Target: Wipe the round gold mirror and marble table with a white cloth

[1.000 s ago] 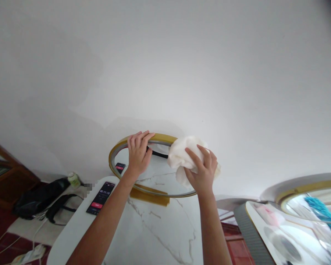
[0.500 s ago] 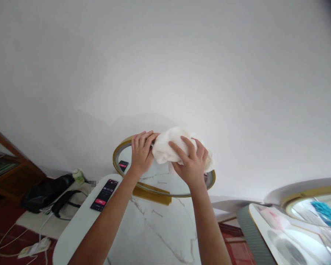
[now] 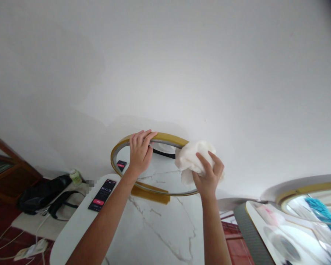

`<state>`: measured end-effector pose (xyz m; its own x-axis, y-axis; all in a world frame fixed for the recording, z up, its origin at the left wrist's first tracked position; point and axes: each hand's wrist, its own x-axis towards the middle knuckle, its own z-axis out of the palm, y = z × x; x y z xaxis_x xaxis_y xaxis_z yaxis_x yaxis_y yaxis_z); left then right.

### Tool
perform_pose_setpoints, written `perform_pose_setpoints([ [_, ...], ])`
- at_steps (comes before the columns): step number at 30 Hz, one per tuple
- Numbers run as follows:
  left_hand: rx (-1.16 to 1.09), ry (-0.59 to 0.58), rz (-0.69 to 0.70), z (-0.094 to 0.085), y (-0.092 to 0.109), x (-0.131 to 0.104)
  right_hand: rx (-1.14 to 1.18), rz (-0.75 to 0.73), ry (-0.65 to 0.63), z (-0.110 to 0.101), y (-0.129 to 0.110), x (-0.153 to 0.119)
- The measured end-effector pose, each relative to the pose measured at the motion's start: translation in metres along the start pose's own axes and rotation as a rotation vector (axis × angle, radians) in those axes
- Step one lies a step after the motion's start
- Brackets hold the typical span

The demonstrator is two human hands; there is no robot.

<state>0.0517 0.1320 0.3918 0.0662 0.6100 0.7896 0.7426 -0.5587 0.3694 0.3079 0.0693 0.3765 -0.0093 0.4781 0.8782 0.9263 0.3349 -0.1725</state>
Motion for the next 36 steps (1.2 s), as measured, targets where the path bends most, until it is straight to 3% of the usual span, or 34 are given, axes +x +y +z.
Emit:
perform_pose_setpoints([
  [5, -0.002, 0.017, 0.014, 0.001, 0.001, 0.0, -0.035, -0.009, 0.013, 0.0, -0.009, 0.005],
  [13, 0.002, -0.002, 0.016, 0.0, 0.003, 0.0, -0.164, -0.132, -0.177, 0.01, -0.064, 0.044],
  [17, -0.002, -0.016, 0.023, -0.002, 0.0, -0.001, -0.194, -0.208, -0.224, 0.017, -0.08, 0.054],
  [25, 0.004, -0.062, 0.034, -0.007, -0.002, -0.002, -0.188, -0.188, -0.148, 0.018, -0.07, 0.045],
  [30, -0.016, -0.132, 0.058, -0.024, -0.011, 0.001, -0.146, -0.11, -0.07, 0.015, -0.057, 0.032],
  [33, -0.046, -0.193, 0.056, -0.037, -0.028, -0.002, -0.134, -0.099, -0.053, 0.014, -0.051, 0.028],
  [36, -0.094, -0.165, -0.045, -0.044, -0.06, -0.019, -0.134, -0.097, -0.038, 0.013, -0.05, 0.026],
])
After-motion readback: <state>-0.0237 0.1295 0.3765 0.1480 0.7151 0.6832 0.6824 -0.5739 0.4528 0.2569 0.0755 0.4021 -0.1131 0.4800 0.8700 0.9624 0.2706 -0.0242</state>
